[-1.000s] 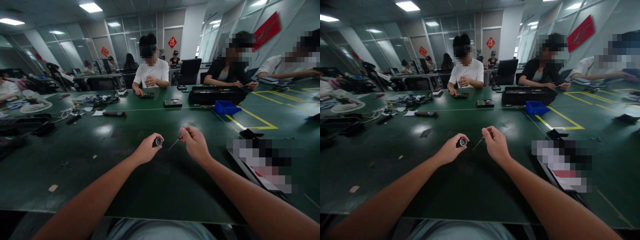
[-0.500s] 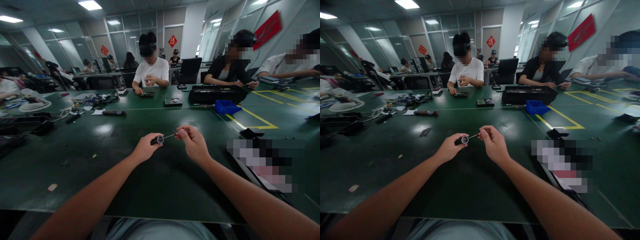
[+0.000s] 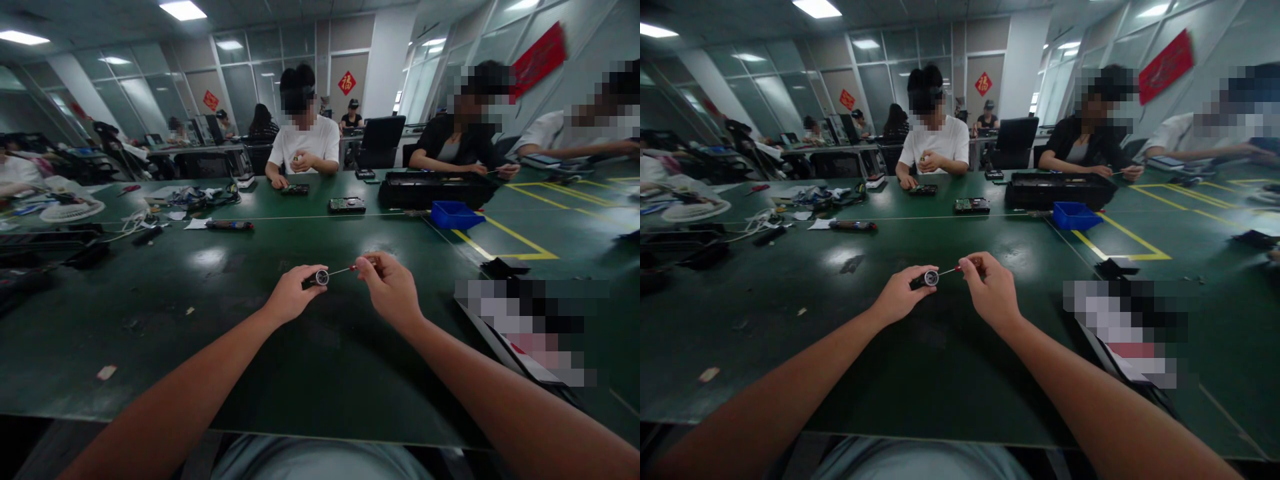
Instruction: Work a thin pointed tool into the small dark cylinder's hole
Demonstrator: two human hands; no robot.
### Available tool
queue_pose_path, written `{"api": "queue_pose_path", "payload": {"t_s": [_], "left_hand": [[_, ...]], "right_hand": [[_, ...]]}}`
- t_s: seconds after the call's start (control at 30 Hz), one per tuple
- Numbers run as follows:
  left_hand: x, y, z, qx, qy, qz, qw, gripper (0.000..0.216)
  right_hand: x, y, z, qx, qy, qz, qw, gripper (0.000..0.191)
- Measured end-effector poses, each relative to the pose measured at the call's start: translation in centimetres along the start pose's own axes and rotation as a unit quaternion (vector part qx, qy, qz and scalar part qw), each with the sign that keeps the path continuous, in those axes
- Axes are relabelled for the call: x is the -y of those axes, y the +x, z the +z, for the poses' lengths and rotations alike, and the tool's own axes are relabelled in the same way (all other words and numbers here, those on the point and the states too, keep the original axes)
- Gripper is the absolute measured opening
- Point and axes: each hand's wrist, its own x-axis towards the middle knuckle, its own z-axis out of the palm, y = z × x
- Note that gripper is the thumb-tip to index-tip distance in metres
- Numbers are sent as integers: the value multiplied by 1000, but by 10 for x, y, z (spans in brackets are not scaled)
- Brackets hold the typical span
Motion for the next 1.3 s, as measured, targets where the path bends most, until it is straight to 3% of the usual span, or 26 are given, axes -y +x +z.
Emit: {"api": "queue_pose_path", "payload": {"t_s": [0.23, 0.53, 0.7, 0.87, 1.1, 1.3], "left_hand": [[1, -1, 1, 6, 6, 10, 1000, 40], [3, 0, 0, 2, 0, 14, 1000, 40], [5, 0, 1, 3, 2, 22, 1000, 40], [4, 1, 2, 5, 7, 20, 1000, 38], [5, 1, 1, -4, 8, 17, 1000, 40], [5, 0, 1, 0, 9, 14, 1000, 40]], "right_hand": [[0, -1, 1, -12, -57, -20, 998, 48], [1, -3, 0, 47, -24, -75, 996, 18], [6, -5, -2, 86, -3, -105, 991, 14], [6, -3, -2, 79, -30, -51, 995, 34], [7, -5, -2, 95, -15, -74, 993, 28], [6, -6, -1, 83, 4, -51, 995, 26]]}}
